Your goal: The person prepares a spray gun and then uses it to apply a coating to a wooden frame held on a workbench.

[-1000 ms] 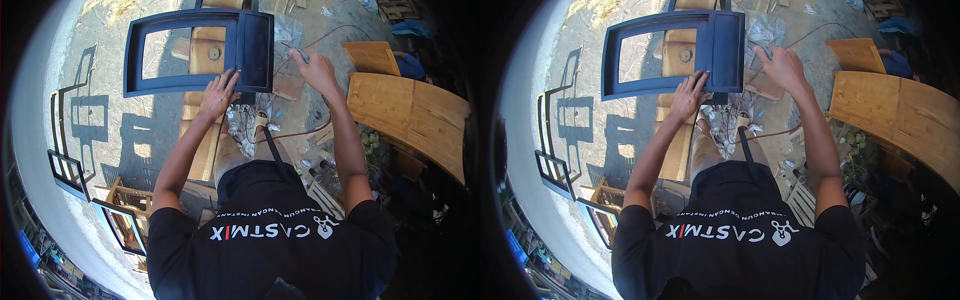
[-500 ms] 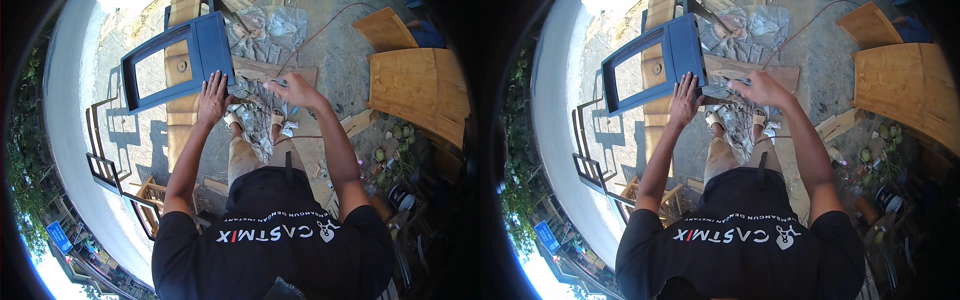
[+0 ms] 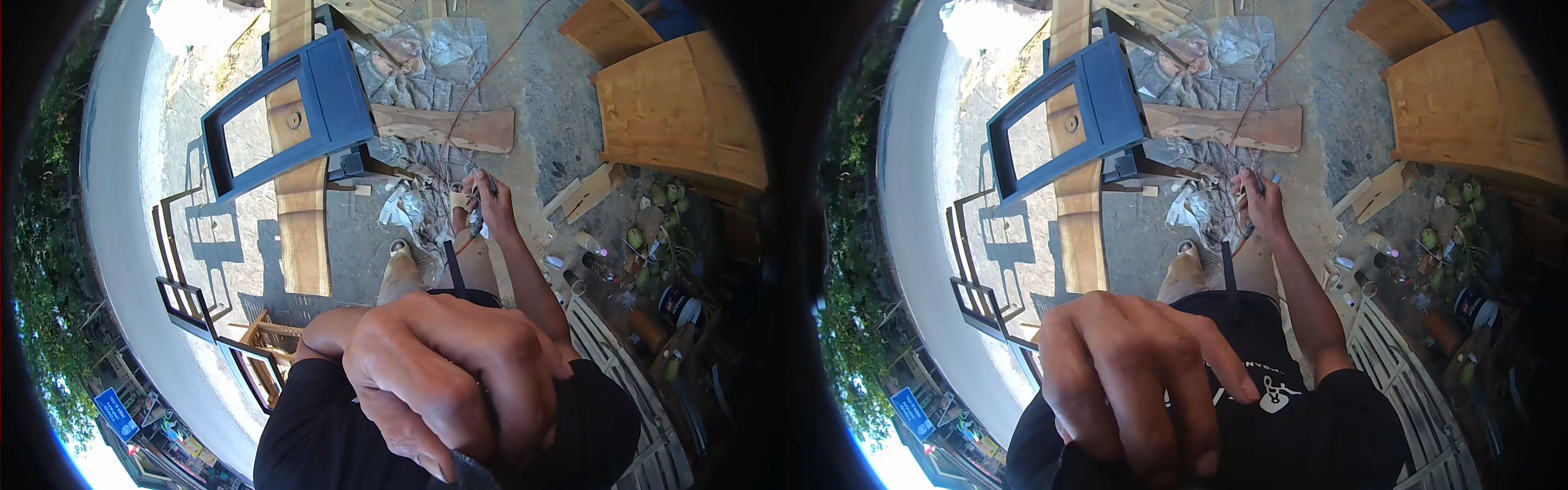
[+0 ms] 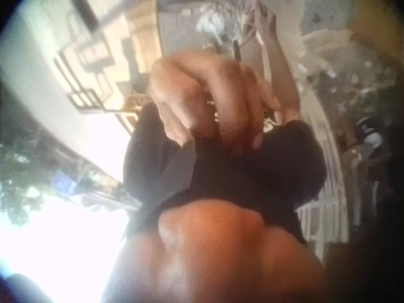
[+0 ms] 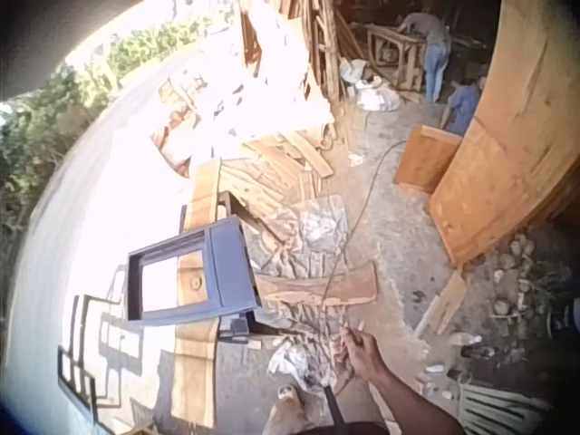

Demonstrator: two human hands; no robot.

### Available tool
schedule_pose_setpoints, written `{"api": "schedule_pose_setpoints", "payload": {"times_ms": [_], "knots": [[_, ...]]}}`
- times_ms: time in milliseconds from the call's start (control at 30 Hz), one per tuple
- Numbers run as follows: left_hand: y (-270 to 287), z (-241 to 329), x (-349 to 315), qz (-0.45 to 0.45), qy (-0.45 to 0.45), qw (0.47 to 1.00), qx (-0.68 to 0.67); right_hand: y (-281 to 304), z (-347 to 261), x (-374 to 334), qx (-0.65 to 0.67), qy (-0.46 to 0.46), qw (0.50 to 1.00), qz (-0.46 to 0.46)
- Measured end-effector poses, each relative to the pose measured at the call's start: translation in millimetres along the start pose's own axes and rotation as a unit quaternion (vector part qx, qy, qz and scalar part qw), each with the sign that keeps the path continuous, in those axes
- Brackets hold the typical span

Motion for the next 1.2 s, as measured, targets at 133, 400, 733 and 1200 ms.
{"api": "schedule_pose_setpoints", "payload": {"times_ms": [133,400,733,1200], "knots": [[-1,21,-51,0.032,0.202,0.975,0.085,10,28,-45,0.137,-0.020,0.983,0.120],[147,-47,-339,-0.003,0.574,0.638,0.513,1,62,-161,0.339,-0.022,0.912,0.230],[194,-182,-539,-0.085,0.696,0.528,0.479,134,245,-216,0.386,-0.075,0.829,0.397],[311,-472,-663,-0.084,0.653,0.530,0.535,439,490,-30,0.340,-0.054,0.838,0.424]]}}
Point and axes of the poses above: each hand's wrist, its own x-axis towards the middle knuckle, its own y-axis out of the back of the hand, z = x × y, the point moved 6 cm from there along x, towards the middle knuckle, and after that the axes turned 5 degrees about y, right-handed, at the moved point
